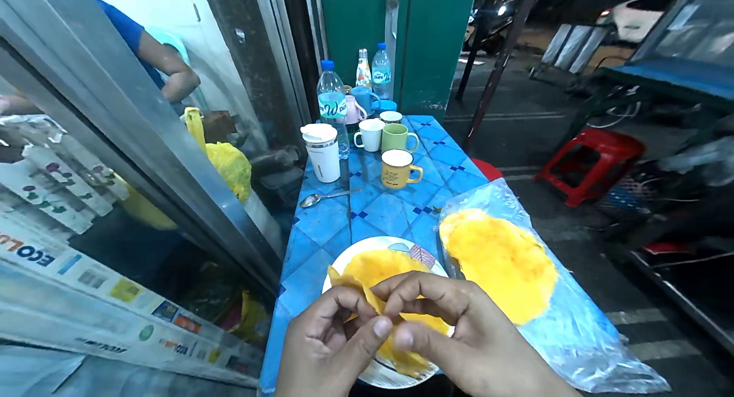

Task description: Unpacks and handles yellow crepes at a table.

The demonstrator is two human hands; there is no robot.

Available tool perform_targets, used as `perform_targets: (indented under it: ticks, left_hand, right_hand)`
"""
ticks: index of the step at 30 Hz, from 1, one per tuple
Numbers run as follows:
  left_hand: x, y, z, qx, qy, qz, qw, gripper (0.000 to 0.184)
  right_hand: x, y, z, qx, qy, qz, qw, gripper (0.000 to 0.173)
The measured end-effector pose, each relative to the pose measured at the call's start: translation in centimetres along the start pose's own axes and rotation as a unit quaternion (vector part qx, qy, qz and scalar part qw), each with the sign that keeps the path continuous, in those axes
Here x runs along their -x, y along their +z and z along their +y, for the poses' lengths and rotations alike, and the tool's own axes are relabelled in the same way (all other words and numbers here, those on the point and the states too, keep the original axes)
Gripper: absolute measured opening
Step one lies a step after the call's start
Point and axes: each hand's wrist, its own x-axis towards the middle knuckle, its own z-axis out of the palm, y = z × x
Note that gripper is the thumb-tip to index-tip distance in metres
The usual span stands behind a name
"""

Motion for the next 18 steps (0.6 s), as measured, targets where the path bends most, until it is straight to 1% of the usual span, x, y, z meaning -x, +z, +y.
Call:
perform_targets:
  ticks: [2,5,8,12,18]
  left_hand:
    - [-0.1,-0.2,0.0,-0.004,-0.010,0.011,1.000,0.017]
    - [-0.2,-0.3,-0.2,-0.003,-0.015,0.018,1.000,0.017]
    - [-0.3,-0.2,-0.4,0.001,-0.021,0.011,1.000,0.016]
    - [-0.5,0.1,-0.6,0.014,-0.007,-0.027,1.000,0.011]
    - [-0.6,0.1,-0.9,-0.012,-0.002,-0.041,0.999,0.008]
  right_hand:
    - [0.0,0.1,0.1,0.010,-0.007,-0.011,1.000,0.038]
    - [0.1,0.1,0.2,0.042,-0.015,-0.025,0.999,0.047]
    - [0.3,0.0,0.5,0.053,-0.021,-0.020,0.998,0.045]
    - [0.5,-0.2,1.0,0.031,-0.020,0.013,0.999,0.041]
    - [0.7,-0.5,1.1,0.018,-0.017,0.024,0.999,0.038]
